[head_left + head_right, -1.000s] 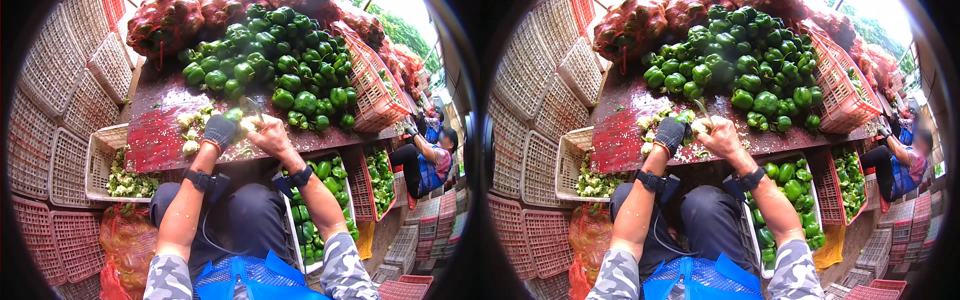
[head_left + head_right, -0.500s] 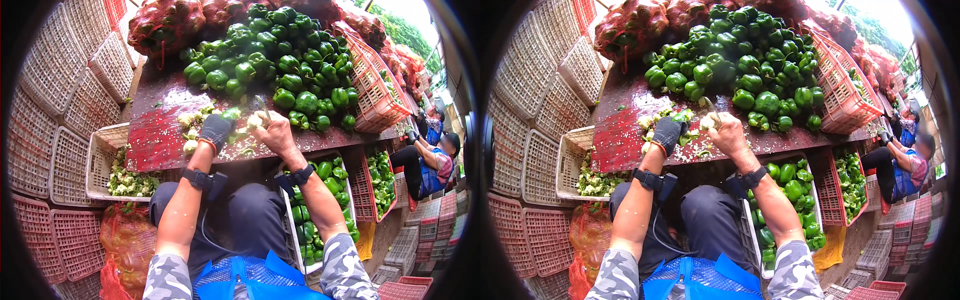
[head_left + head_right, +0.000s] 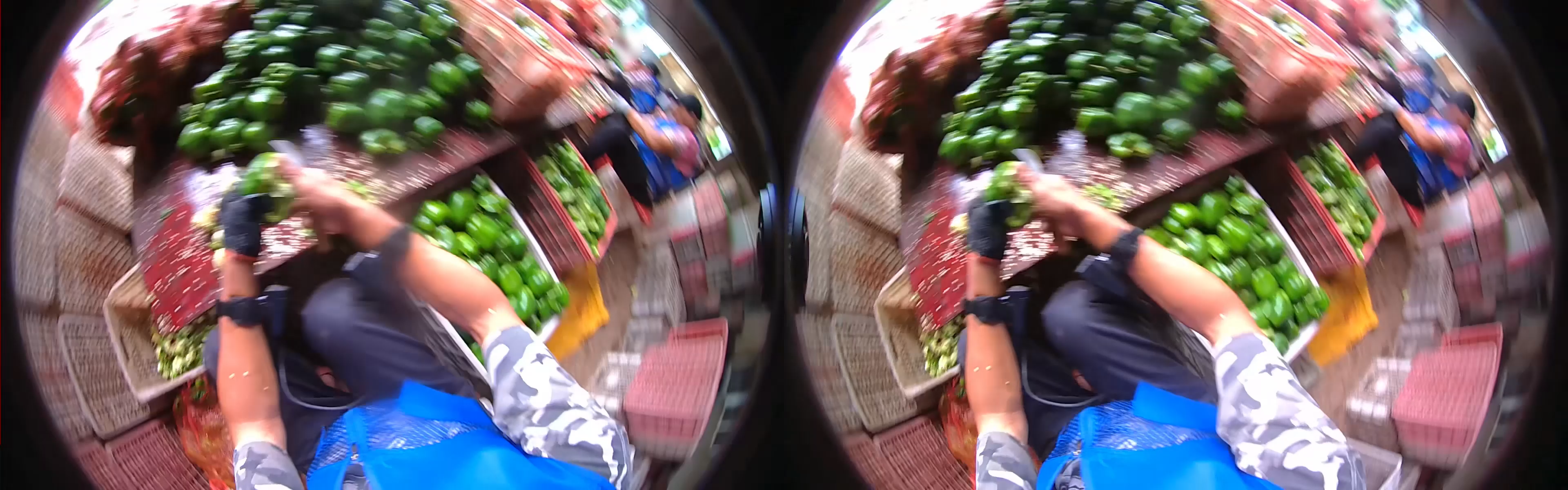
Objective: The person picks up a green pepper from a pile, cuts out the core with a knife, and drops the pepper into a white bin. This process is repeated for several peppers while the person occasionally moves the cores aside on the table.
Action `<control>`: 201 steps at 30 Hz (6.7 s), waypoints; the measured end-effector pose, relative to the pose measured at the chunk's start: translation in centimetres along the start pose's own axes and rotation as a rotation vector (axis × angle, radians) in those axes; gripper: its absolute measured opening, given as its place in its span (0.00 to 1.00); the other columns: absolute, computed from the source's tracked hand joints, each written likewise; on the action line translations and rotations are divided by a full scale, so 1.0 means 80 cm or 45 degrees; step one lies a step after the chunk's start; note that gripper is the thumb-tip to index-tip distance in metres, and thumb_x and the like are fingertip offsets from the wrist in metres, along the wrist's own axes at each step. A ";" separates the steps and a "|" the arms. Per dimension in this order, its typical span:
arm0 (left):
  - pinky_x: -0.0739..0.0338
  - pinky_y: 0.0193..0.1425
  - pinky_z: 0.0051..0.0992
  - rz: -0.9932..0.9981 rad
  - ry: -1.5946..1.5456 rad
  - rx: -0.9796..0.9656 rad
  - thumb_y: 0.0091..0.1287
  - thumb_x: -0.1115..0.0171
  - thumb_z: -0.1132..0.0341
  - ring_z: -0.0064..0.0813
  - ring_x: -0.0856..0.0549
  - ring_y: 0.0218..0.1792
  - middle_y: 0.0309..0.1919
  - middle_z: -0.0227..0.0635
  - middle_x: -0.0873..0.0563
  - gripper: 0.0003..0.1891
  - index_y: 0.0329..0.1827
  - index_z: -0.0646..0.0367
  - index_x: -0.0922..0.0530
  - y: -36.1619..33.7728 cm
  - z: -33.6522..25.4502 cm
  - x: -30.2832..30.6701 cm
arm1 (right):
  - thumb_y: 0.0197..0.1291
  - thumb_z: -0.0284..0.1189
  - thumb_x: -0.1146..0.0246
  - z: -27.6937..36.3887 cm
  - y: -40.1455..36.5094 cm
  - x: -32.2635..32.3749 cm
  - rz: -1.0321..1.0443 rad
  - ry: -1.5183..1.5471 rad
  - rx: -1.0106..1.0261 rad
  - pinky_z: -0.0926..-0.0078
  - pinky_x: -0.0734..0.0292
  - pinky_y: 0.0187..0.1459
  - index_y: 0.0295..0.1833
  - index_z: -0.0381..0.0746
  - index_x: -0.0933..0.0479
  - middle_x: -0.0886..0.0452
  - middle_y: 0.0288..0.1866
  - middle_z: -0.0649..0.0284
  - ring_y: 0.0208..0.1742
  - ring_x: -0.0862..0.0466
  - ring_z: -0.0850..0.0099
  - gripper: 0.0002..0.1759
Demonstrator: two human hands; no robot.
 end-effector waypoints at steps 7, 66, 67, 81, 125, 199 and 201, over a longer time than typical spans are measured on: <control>0.23 0.62 0.30 0.286 -0.590 0.285 0.57 0.41 0.80 0.30 0.16 0.54 0.51 0.35 0.12 0.25 0.61 0.65 0.18 -0.006 -0.060 -0.034 | 0.68 0.47 0.34 -0.013 -0.050 0.040 0.130 0.304 0.329 0.81 0.33 0.16 0.52 0.46 0.16 0.18 0.33 0.71 0.19 0.28 0.83 0.18; 0.16 0.41 0.25 0.423 -0.456 0.655 0.58 0.44 0.80 0.26 0.11 0.35 0.39 0.40 0.08 0.17 0.47 0.68 0.13 -0.018 -0.033 -0.067 | 0.53 0.39 0.23 -0.193 -0.349 0.542 -1.264 -1.302 -0.080 0.66 0.17 0.45 0.48 0.26 0.17 0.11 0.42 0.48 0.41 0.11 0.63 0.27; 0.16 0.42 0.25 0.395 -0.486 0.679 0.58 0.43 0.80 0.26 0.11 0.35 0.39 0.40 0.08 0.16 0.47 0.68 0.13 -0.018 -0.033 -0.067 | 0.53 0.40 0.23 -0.199 -0.344 0.546 -1.258 -1.375 -0.061 0.66 0.18 0.45 0.48 0.27 0.16 0.12 0.41 0.48 0.39 0.11 0.62 0.27; 0.14 0.44 0.24 0.326 -0.610 0.673 0.58 0.40 0.79 0.27 0.10 0.37 0.40 0.41 0.08 0.14 0.46 0.67 0.12 -0.010 -0.056 -0.039 | 0.52 0.42 0.24 -0.176 -0.373 0.524 -1.352 -1.432 -0.106 0.66 0.19 0.43 0.57 0.31 0.17 0.13 0.35 0.53 0.37 0.13 0.65 0.31; 0.16 0.40 0.28 0.026 -0.621 0.631 0.57 0.29 0.66 0.26 0.10 0.34 0.35 0.37 0.08 0.18 0.51 0.61 0.14 0.010 -0.040 -0.059 | 0.56 0.36 0.25 0.049 -0.006 0.064 0.061 -0.421 0.301 0.82 0.26 0.37 0.61 0.36 0.18 0.14 0.43 0.69 0.36 0.21 0.84 0.28; 0.21 0.36 0.41 0.246 0.537 -0.076 0.53 0.30 0.64 0.43 0.14 0.31 0.26 0.40 0.14 0.05 0.30 0.53 0.14 0.013 -0.050 -0.041 | 0.48 0.47 0.22 0.087 -0.100 0.019 -0.331 -1.265 1.152 0.60 0.18 0.58 0.78 0.44 0.37 0.32 0.74 0.47 0.56 0.16 0.49 0.53; 0.22 0.42 0.43 0.141 0.390 -0.301 0.51 0.30 0.64 0.46 0.15 0.36 0.29 0.40 0.15 0.08 0.34 0.52 0.15 0.007 -0.078 -0.046 | 0.47 0.43 0.23 0.084 -0.087 0.007 -0.183 -1.271 1.156 0.59 0.21 0.64 0.76 0.43 0.35 0.30 0.74 0.48 0.66 0.21 0.50 0.50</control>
Point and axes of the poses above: each hand's wrist, its own y-axis towards the middle knuckle, its own x-axis out of the back of the hand, z = x × y, the point moved 10 cm from there along y, towards the middle knuckle
